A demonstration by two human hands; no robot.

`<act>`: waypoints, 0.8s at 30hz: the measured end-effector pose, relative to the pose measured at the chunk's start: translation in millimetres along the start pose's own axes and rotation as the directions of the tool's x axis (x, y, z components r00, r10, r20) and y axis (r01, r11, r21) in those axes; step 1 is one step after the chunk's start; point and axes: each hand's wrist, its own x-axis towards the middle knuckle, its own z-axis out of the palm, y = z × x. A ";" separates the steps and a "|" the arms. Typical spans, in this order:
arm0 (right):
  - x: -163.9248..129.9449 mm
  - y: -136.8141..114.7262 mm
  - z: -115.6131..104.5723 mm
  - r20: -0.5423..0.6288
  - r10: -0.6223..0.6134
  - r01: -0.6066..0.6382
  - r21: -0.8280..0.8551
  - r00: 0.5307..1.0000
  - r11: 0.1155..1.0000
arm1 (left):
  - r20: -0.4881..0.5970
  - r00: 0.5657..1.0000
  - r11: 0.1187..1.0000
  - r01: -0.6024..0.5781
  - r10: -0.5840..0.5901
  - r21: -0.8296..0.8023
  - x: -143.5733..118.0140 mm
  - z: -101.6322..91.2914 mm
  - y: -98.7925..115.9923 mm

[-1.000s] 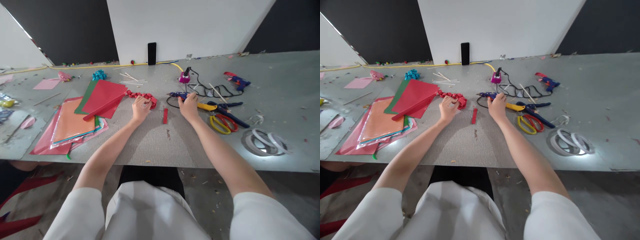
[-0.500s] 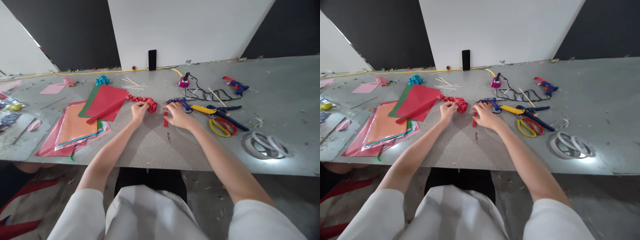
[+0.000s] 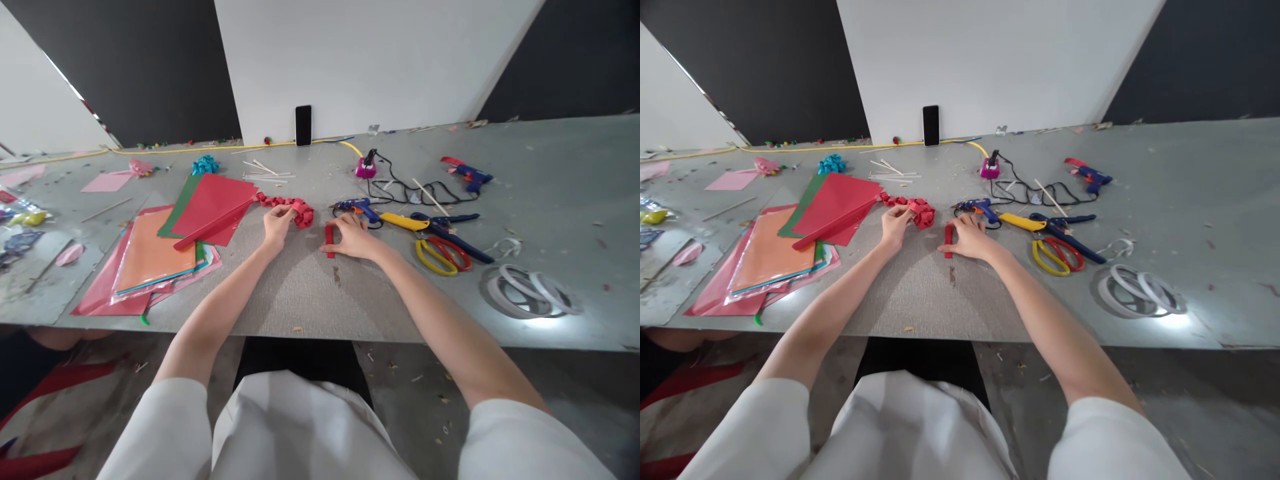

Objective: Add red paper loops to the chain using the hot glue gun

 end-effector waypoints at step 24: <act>8.1 -14.2 -18.3 -0.488 0.511 0.170 0.819 0.708 0.547 | 0.217 0.970 0.981 -0.144 0.112 0.134 -16.4 4.5 6.2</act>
